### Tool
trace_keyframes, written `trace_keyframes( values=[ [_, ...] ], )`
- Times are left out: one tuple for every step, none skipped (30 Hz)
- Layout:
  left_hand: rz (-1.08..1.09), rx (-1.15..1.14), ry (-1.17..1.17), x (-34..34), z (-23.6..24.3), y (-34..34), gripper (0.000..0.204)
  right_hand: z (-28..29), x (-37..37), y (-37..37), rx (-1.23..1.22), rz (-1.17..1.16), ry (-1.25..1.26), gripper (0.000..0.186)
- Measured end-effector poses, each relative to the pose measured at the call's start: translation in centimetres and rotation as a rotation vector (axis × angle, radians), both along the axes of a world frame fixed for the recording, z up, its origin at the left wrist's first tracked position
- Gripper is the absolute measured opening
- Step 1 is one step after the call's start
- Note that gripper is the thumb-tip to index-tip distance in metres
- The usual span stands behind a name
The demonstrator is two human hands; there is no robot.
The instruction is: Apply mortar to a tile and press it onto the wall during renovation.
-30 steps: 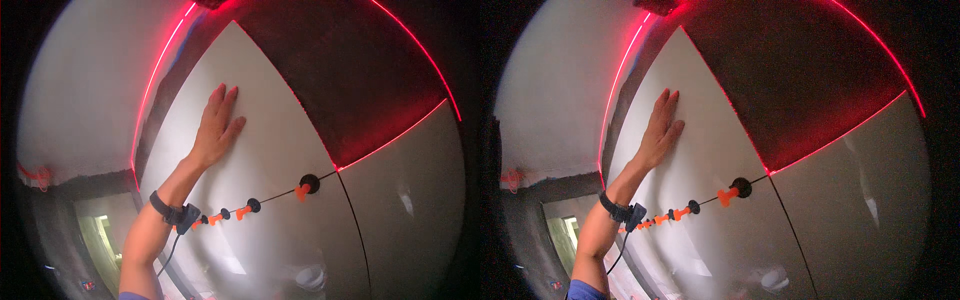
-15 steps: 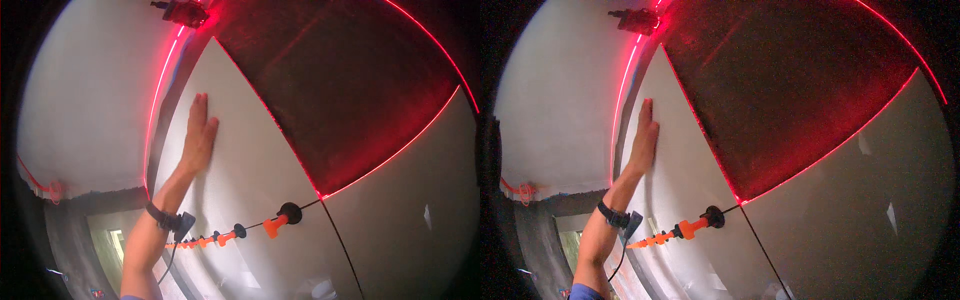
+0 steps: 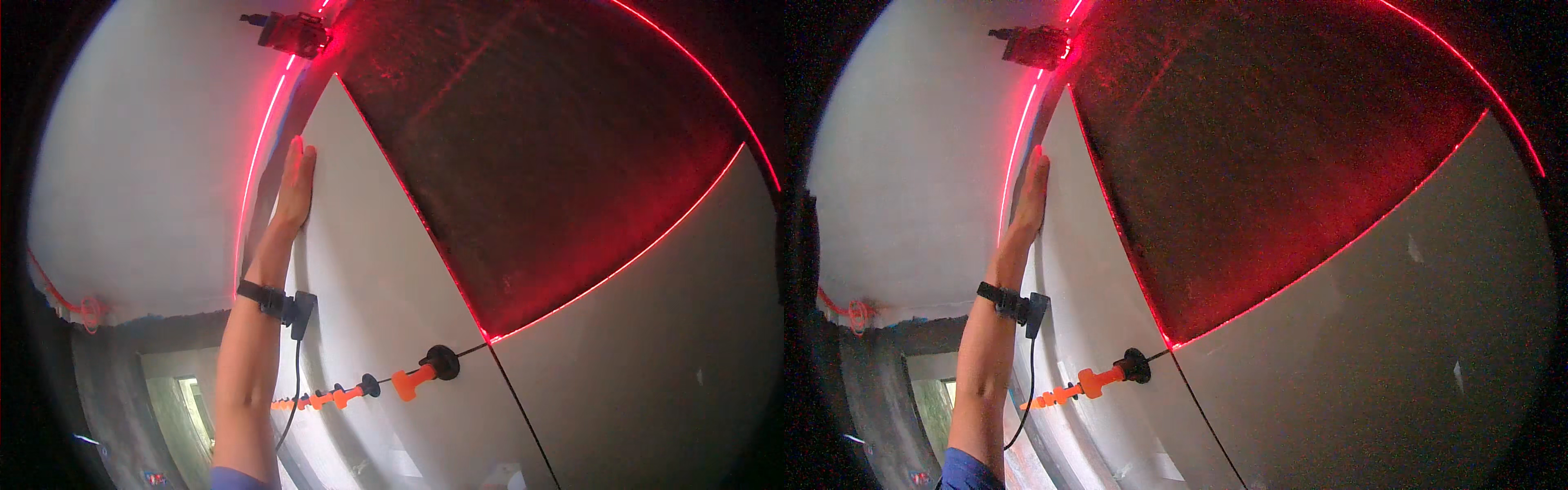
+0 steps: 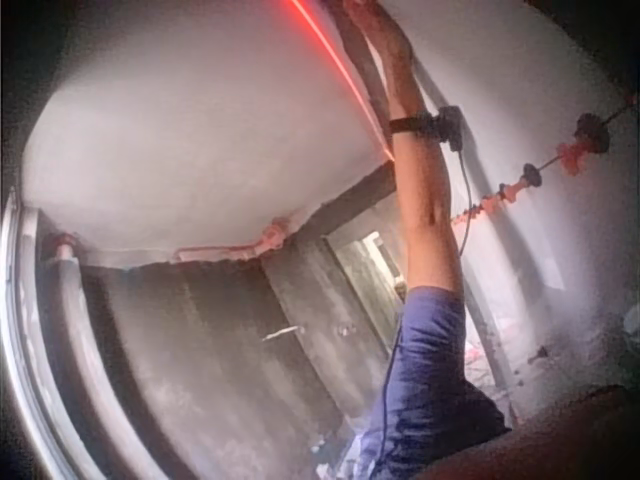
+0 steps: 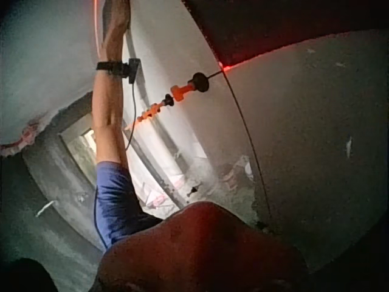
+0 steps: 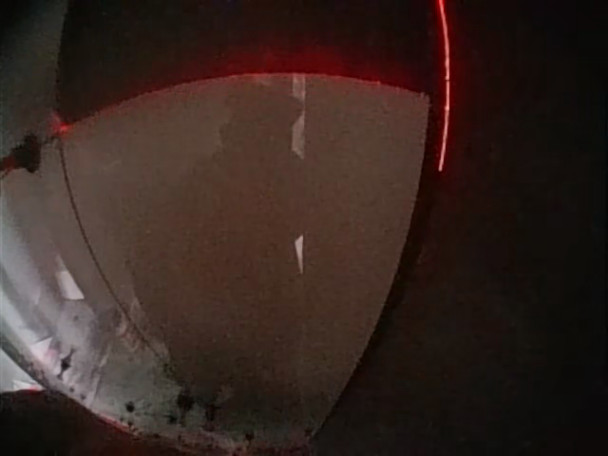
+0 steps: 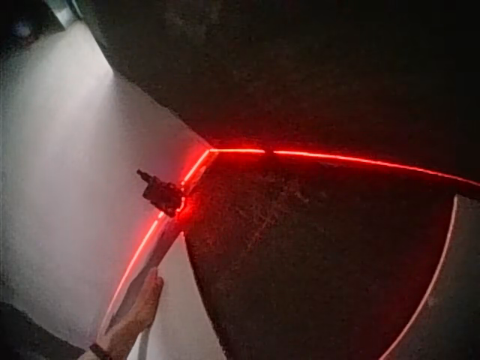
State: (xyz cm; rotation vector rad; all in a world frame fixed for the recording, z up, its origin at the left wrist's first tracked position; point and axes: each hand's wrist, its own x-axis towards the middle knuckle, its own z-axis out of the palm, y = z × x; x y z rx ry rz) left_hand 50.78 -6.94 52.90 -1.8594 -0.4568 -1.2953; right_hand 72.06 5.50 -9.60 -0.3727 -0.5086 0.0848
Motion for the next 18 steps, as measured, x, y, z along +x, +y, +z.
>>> trace_keyframes(
  values=[
    [0.009, -0.021, 0.006, -0.5, 0.8, 0.3, 0.084, -0.3, -0.2, -0.2, -0.003, 0.011, -0.004, 0.043],
    [0.011, -0.024, 0.004, -0.8, 1.1, 0.2, 0.084, -0.6, -0.4, -0.4, -0.007, 0.022, -0.007, 0.043],
    [0.037, -0.051, 0.025, -0.8, 1.2, 0.2, 0.085, -0.9, -0.7, -0.7, -0.013, 0.03, -0.008, 0.043],
    [0.062, -0.078, 0.045, -0.8, 1.4, 0.0, 0.086, -1.2, -1.0, -1.0, -0.018, 0.038, -0.007, 0.043],
    [0.061, -0.082, 0.047, -0.9, 1.7, -0.1, 0.086, -1.6, -1.3, -1.4, -0.024, 0.046, -0.007, 0.043],
    [0.087, -0.119, 0.072, -1.1, 2.0, -0.4, 0.086, -1.9, -1.5, -1.7, -0.026, 0.054, -0.007, 0.043],
    [0.112, -0.156, 0.097, -1.3, 2.3, -0.5, 0.087, -2.2, -1.8, -2.0, -0.028, 0.062, -0.007, 0.043],
    [0.112, -0.157, 0.098, -1.5, 2.7, -0.2, 0.087, -2.5, -2.1, -2.4, -0.031, 0.071, -0.008, 0.042],
    [0.075, -0.164, 0.089, -1.6, 2.9, 0.3, 0.086, -2.7, -2.2, -2.5, -0.029, 0.078, -0.01, 0.042],
    [0.038, -0.17, 0.079, -1.7, 3.0, 0.5, 0.086, -2.8, -2.4, -2.7, -0.028, 0.087, -0.012, 0.042],
    [0.037, -0.167, 0.077, -1.9, 3.0, 0.3, 0.086, -3.0, -2.5, -2.8, -0.026, 0.095, -0.015, 0.042],
    [0.048, -0.169, 0.075, -1.6, 2.5, 0.0, 0.086, -3.3, -2.8, -3.0, -0.03, 0.102, -0.014, 0.042],
    [0.06, -0.171, 0.072, -1.4, 2.3, 0.0, 0.085, -3.5, -3.1, -3.3, -0.034, 0.11, -0.013, 0.042],
    [0.059, -0.174, 0.074, -1.3, 2.3, 0.1, 0.085, -3.8, -3.3, -3.5, -0.039, 0.117, -0.013, 0.042],
    [0.06, -0.159, 0.078, -1.3, 2.3, 0.0, 0.085, -4.1, -3.8, -4.0, -0.045, 0.129, -0.014, 0.042],
    [0.061, -0.145, 0.082, -1.3, 2.4, -0.2, 0.085, -4.4, -4.3, -4.5, -0.052, 0.141, -0.014, 0.041],
    [0.062, -0.151, 0.083, -1.5, 2.5, -0.4, 0.085, -4.8, -4.8, -5.0, -0.059, 0.152, -0.014, 0.041],
    [0.104, -0.098, 0.088, -1.5, 2.9, -0.8, 0.085, -4.8, -5.1, -5.4, -0.059, 0.161, -0.016, 0.041]
  ],
)
